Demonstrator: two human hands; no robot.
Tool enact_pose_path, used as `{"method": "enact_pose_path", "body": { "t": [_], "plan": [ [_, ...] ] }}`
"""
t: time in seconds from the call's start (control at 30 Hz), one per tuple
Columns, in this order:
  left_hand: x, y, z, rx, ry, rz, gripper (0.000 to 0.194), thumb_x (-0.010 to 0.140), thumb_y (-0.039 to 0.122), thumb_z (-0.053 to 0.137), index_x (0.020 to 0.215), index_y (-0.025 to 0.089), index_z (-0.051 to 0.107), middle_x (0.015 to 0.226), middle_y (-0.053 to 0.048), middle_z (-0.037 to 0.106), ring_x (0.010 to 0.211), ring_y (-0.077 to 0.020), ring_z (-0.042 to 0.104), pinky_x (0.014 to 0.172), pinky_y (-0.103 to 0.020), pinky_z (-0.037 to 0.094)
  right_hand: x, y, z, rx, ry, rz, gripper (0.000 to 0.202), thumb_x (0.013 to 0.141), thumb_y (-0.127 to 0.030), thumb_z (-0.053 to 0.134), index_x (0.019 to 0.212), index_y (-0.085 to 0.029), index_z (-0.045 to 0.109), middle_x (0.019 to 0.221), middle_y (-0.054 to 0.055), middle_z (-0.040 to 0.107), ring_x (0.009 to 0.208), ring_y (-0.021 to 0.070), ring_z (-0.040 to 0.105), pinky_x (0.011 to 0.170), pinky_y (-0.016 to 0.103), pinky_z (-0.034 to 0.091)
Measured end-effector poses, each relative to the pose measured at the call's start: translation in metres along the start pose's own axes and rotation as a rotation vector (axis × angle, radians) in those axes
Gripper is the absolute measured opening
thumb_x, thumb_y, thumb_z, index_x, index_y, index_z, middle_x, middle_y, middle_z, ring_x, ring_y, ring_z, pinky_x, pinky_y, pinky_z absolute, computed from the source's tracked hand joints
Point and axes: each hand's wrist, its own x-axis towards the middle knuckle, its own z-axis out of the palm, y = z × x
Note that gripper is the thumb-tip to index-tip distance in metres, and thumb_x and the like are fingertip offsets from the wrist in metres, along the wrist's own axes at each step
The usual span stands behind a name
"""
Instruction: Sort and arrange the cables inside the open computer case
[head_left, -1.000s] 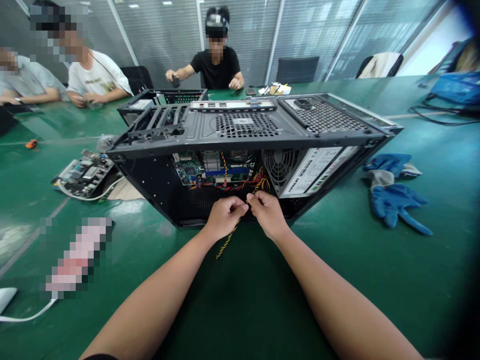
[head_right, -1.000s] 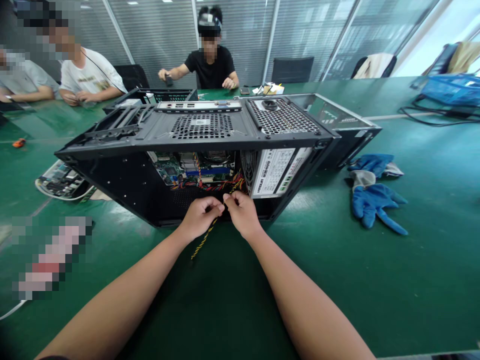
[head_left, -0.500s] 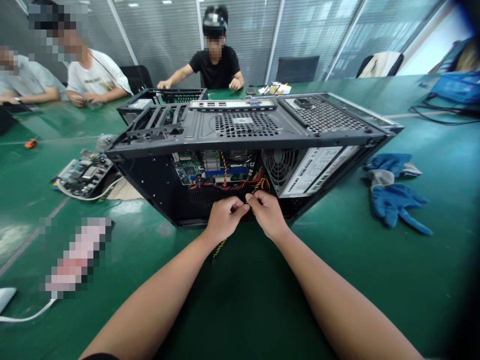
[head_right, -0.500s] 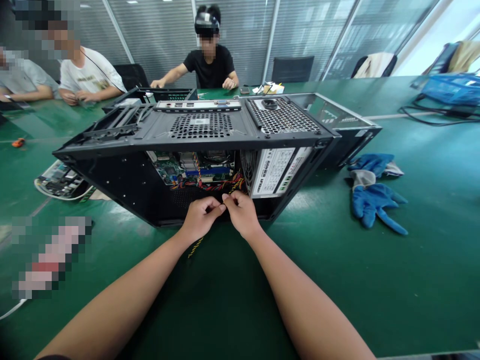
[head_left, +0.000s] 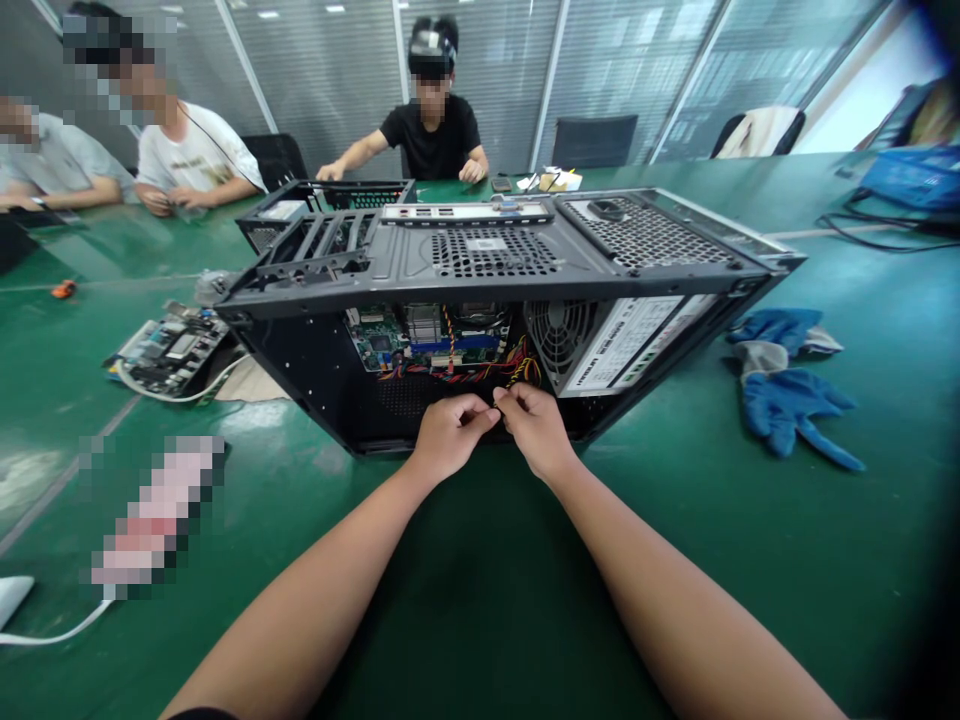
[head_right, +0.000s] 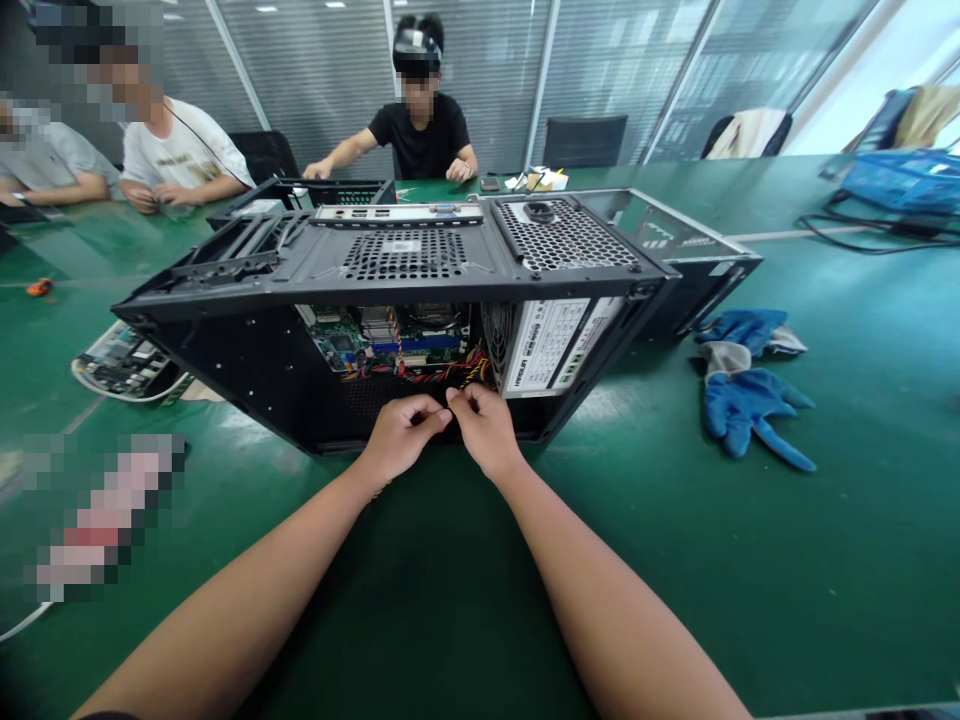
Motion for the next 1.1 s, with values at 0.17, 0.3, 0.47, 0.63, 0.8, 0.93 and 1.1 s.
{"method": "enact_pose_path", "body": {
  "t": [0.17,0.3,0.47,0.63,0.8,0.93,1.1],
  "plan": [
    [-0.0011,0.0008,0.0006,0.011,0.036,0.020,0.018,0.084,0.032,0.063,0.073,0.018,0.067,0.069,0.002,0.067,0.061,-0.0110,0.055,0.060,-0.023,0.037,-0.0009,-0.0012,0.0002,0.040,-0.015,0.009,0.041,0.081,-0.053,0.059,0.059,-0.023,0.041,0.050,-0.005,0.036,0.049,0.0115,0.031,0.047,0.026,0.025],
    [-0.0009,-0.0027,0.0019,-0.022,0.036,0.000,0.018,0.082,0.032,0.066,0.071,0.018,0.068,0.066,0.002,0.066,0.058,-0.0105,0.054,0.057,-0.023,0.037,-0.0003,0.0005,0.0003,0.049,-0.031,0.015,0.037,0.083,-0.045,0.059,0.059,-0.022,0.042,0.049,-0.006,0.035,0.048,0.0108,0.030,0.047,0.026,0.024],
    [-0.0003,-0.0057,0.0046,-0.051,0.091,-0.072,0.018,0.077,0.034,0.071,0.074,0.016,0.067,0.060,0.002,0.064,0.052,-0.0097,0.052,0.054,-0.022,0.037,0.0007,0.0033,0.0003,0.045,-0.032,0.019,0.037,0.083,-0.045,0.059,0.060,-0.022,0.043,0.049,-0.006,0.036,0.048,0.0109,0.031,0.047,0.026,0.024],
    [-0.0013,-0.0062,0.0048,0.002,0.071,-0.035,0.019,0.081,0.034,0.066,0.072,0.017,0.066,0.060,0.002,0.063,0.052,-0.0098,0.051,0.054,-0.023,0.036,0.0009,0.0028,-0.0004,0.037,-0.046,0.012,0.038,0.084,-0.045,0.058,0.060,-0.022,0.042,0.050,-0.006,0.036,0.049,0.0110,0.032,0.048,0.027,0.025],
    [-0.0015,-0.0054,0.0030,0.026,0.032,0.010,0.020,0.086,0.031,0.059,0.073,0.017,0.067,0.064,0.000,0.066,0.058,-0.0115,0.057,0.058,-0.023,0.039,0.0007,0.0009,-0.0010,0.042,-0.066,0.004,0.035,0.085,-0.044,0.056,0.061,-0.022,0.043,0.051,-0.006,0.037,0.049,0.0110,0.032,0.048,0.027,0.025],
    [-0.0010,-0.0029,0.0015,0.032,0.013,0.018,0.021,0.087,0.029,0.057,0.073,0.017,0.067,0.066,0.000,0.068,0.059,-0.0120,0.058,0.059,-0.023,0.039,-0.0002,-0.0011,-0.0008,0.047,-0.068,0.007,0.035,0.085,-0.044,0.056,0.061,-0.022,0.043,0.051,-0.006,0.037,0.049,0.0111,0.031,0.048,0.027,0.025],
    [-0.0010,-0.0025,0.0025,0.004,0.039,-0.010,0.018,0.085,0.030,0.062,0.074,0.017,0.068,0.067,0.000,0.069,0.059,-0.0118,0.059,0.058,-0.023,0.039,-0.0011,-0.0014,0.0000,0.040,-0.042,0.004,0.034,0.085,-0.043,0.057,0.061,-0.022,0.044,0.051,-0.006,0.037,0.050,0.0115,0.033,0.049,0.027,0.026]
  ]
}}
